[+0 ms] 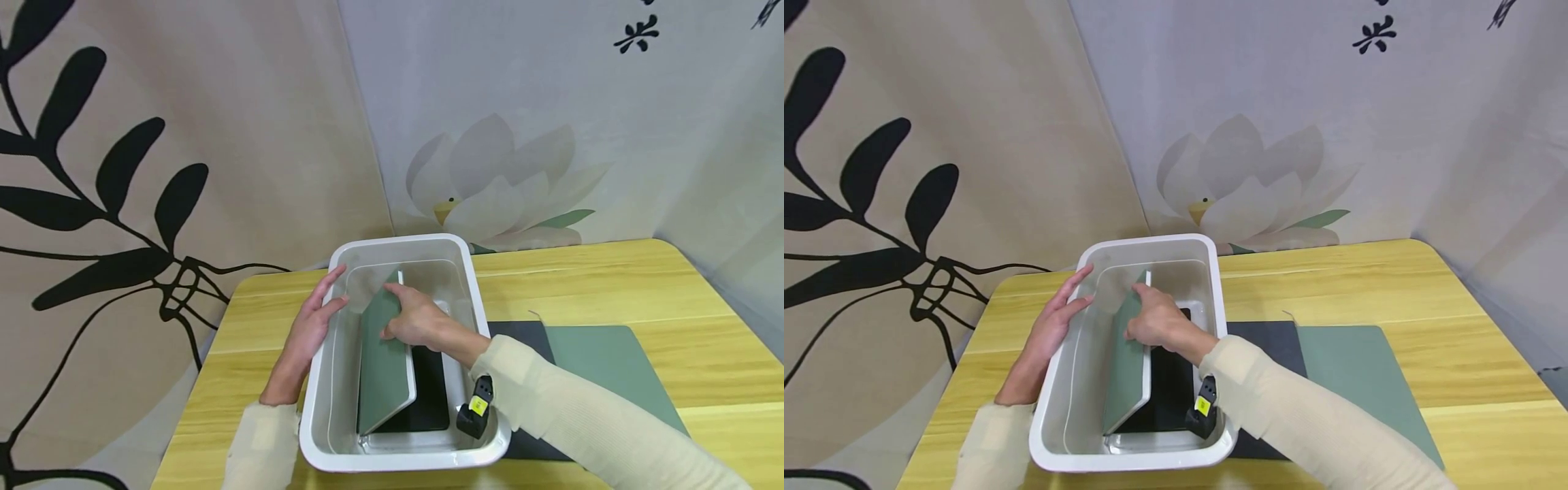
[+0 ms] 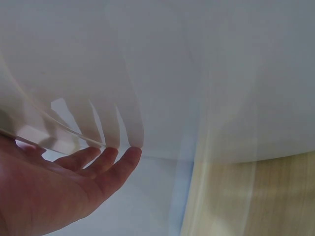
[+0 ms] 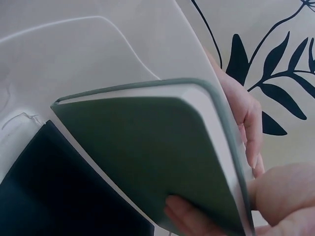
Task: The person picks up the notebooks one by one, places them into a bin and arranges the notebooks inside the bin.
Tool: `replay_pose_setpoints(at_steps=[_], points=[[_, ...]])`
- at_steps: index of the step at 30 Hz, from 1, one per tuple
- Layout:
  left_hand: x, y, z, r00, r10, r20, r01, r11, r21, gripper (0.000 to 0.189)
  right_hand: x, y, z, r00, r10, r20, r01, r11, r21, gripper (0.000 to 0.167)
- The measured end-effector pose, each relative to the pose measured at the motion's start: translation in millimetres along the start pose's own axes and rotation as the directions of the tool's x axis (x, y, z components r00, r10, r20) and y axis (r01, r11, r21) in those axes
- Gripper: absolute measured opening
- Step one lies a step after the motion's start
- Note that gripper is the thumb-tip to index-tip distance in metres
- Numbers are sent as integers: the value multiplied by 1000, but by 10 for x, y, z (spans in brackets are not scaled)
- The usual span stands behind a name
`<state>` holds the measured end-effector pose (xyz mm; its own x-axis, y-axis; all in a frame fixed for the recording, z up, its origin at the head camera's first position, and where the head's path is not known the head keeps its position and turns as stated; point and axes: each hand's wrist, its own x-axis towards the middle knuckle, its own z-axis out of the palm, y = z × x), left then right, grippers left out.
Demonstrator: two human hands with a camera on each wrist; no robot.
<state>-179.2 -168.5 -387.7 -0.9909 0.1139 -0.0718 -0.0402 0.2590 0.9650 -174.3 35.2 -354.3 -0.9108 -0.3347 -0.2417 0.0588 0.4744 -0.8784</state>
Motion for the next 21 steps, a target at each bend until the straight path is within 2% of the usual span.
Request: replay_pose_setpoints(at_steps=[21], points=[[-8, 6, -2, 1000, -15, -1, 15, 1000, -16, 51, -2, 1, 23, 999, 16, 34, -16, 1000, 9, 82]])
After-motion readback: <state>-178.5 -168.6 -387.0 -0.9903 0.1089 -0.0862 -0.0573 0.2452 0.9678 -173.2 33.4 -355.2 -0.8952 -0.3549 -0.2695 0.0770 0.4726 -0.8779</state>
